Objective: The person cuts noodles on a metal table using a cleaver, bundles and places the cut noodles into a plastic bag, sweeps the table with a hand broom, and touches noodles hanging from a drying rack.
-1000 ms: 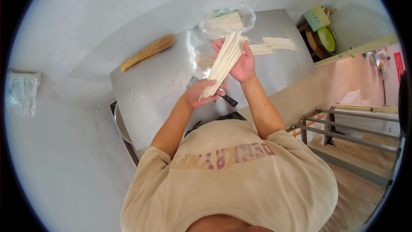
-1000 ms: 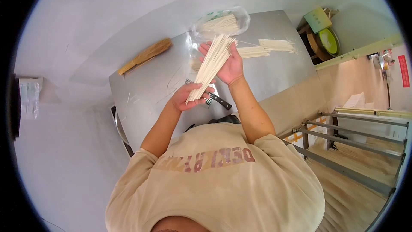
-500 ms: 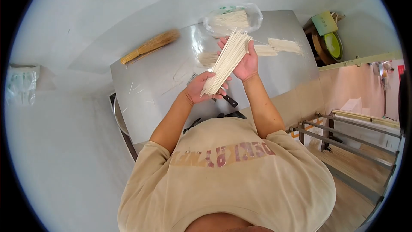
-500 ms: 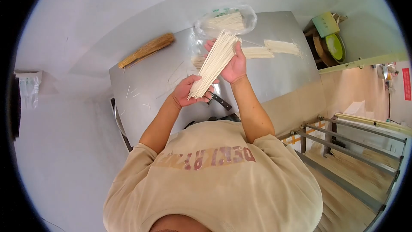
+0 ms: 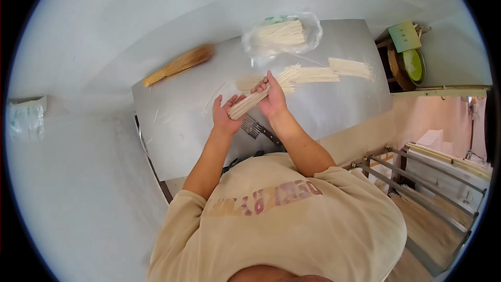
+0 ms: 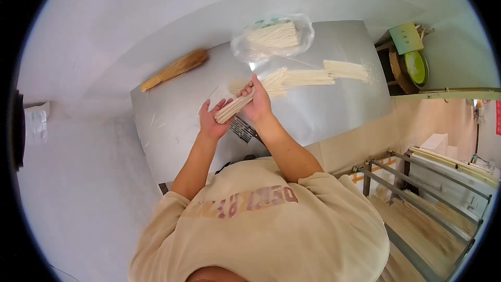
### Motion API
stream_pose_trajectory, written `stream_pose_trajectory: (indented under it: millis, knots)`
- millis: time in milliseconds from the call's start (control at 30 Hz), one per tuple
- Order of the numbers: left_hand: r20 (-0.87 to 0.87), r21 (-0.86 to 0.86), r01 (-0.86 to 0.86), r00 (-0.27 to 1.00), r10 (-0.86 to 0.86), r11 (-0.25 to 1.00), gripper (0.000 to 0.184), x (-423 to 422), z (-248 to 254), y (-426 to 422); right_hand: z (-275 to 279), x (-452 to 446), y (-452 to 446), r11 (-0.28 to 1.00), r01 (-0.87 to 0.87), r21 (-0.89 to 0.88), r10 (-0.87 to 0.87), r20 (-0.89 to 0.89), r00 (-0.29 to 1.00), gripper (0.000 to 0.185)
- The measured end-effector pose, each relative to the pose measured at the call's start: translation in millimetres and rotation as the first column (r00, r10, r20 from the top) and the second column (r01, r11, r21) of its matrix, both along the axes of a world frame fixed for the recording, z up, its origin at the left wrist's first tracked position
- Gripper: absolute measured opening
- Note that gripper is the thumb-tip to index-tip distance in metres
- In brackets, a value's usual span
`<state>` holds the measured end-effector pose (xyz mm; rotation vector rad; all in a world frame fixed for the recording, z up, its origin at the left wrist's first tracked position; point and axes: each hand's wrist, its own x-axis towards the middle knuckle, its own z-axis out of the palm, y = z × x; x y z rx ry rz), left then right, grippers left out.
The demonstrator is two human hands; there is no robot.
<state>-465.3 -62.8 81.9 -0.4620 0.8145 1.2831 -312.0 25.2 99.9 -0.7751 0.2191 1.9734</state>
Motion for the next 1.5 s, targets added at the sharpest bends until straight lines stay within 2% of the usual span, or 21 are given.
stream_pose_trajectory:
  millis: [67,100,167,300,433,533,667,767,833,900,933,1000,1067,1100,1133,1167,1233,1300,1367,1467,1500]
  knots:
    - [-0.018,0.023,-0.05,0.999,0.051,0.998,0.051,-3.0,2.1,-0.2,-0.6,5.4,28.0,0.997,0.07,0.024,-0.069,-0.05,0.996,0.03]
    - [-0.117,-0.006,-0.02,0.993,0.019,1.0,0.047,-5.6,4.0,-2.1,1.7,12.3,51.3,0.998,0.065,0.02,-0.064,-0.052,0.997,0.03]
    - [-0.217,-0.04,0.004,0.976,-0.013,0.999,0.044,-13.2,6.2,-12.7,2.3,25.7,102.3,0.995,0.08,0.051,-0.066,-0.224,0.972,0.027]
    - [-0.406,-0.093,0.088,0.906,-0.119,0.992,0.029,-39.8,-10.2,-67.8,-24.3,31.9,194.5,0.995,0.085,-0.056,-0.096,-0.22,0.971,0.022]
    - [-0.444,-0.256,-0.073,0.894,-0.051,0.964,0.02,-50.4,-13.6,-125.0,-105.8,41.3,261.0,0.987,0.093,-0.134,-0.112,-0.139,0.984,0.016]
    - [-0.424,-0.308,-0.152,0.905,0.007,0.939,0.019,-49.1,-13.2,-160.5,-157.6,49.6,292.9,0.985,0.084,-0.149,-0.079,0.043,0.996,0.021]
    - [-0.394,-0.341,-0.217,0.916,0.071,0.915,0.029,-36.3,-16.9,-183.4,-194.4,52.4,316.0,0.989,0.113,-0.092,-0.106,0.073,0.992,0.022]
    - [-0.392,-0.321,-0.172,0.919,0.035,0.931,0.033,-23.7,-14.5,-179.3,-172.6,43.3,309.6,0.982,0.16,-0.095,-0.161,-0.001,0.987,0.021]
    - [-0.424,-0.294,-0.144,0.906,0.005,0.945,0.036,-15.7,-11.4,-171.1,-99.5,35.8,280.4,1.0,0.021,0.006,-0.021,0.044,0.999,0.017]
    - [-0.449,-0.268,-0.112,0.893,-0.021,0.957,0.039,-7.8,-8.8,-160.5,-112.1,45.5,260.4,1.0,-0.005,0.024,0.001,0.154,0.988,0.02]
    - [-0.497,-0.246,-0.077,0.866,-0.058,0.966,0.041,-5.7,-7.8,-153.8,-106.8,48.3,248.1,0.999,-0.032,0.043,0.02,0.26,0.965,0.025]
    - [-0.557,-0.214,-0.031,0.825,-0.095,0.976,0.045,-0.5,-5.4,-142.7,-88.7,60.7,176.1,0.96,-0.086,0.266,-0.109,0.638,0.762,0.022]
    - [-0.606,-0.241,-0.004,0.782,-0.148,0.97,0.045,5.5,-2.5,-128.3,-57.8,71.4,90.1,0.842,-0.328,0.429,-0.134,0.755,0.641,0.016]
    - [-0.654,-0.269,0.028,0.729,-0.204,0.963,0.045,6.9,-2.4,-122.3,-76.1,70.3,47.4,0.774,-0.366,0.517,-0.186,0.738,0.649,0.025]
    - [-0.677,-0.265,0.052,0.701,-0.224,0.963,0.046,5.7,-11.6,-119.3,-109.5,75.8,-0.2,0.726,-0.494,0.478,-0.083,0.774,0.627,0.024]
    - [-0.674,-0.266,0.058,0.702,-0.229,0.962,0.046,6.7,-19.2,-112.8,-126.9,83.4,-40.8,0.579,-0.794,0.185,-0.017,0.976,0.215,0.026]
    - [-0.8,-0.268,0.191,0.503,-0.329,0.944,0.046,6.3,-34.9,-92.8,-145.0,93.3,-111.6,0.258,-0.959,-0.117,-0.278,0.941,-0.19,0.036]
    - [-0.902,-0.319,0.359,0.168,-0.397,0.877,0.048,-2.3,-69.6,-69.6,-148.5,90.2,-130.7,0.18,-0.968,-0.175,-0.303,0.926,-0.224,0.044]
    - [-0.94,-0.315,0.47,-0.275,-0.203,0.824,0.052,-8.3,-104.6,-43.8,-154.4,89.4,-156.1,0.082,-0.965,-0.248,-0.308,0.915,-0.261,0.052]
    - [-0.805,-0.424,0.534,-0.592,-0.035,0.732,0.063,15.3,-88.7,8.6,-172.9,77.6,-141.9,0.152,-0.97,-0.19,-0.311,0.922,-0.229,0.058]
    - [-0.747,-0.438,0.58,-0.66,0.08,0.687,0.068,18.1,-95.5,20.7,-154.1,74.4,-137.6,0.151,-0.959,-0.238,-0.193,0.945,-0.265,0.056]
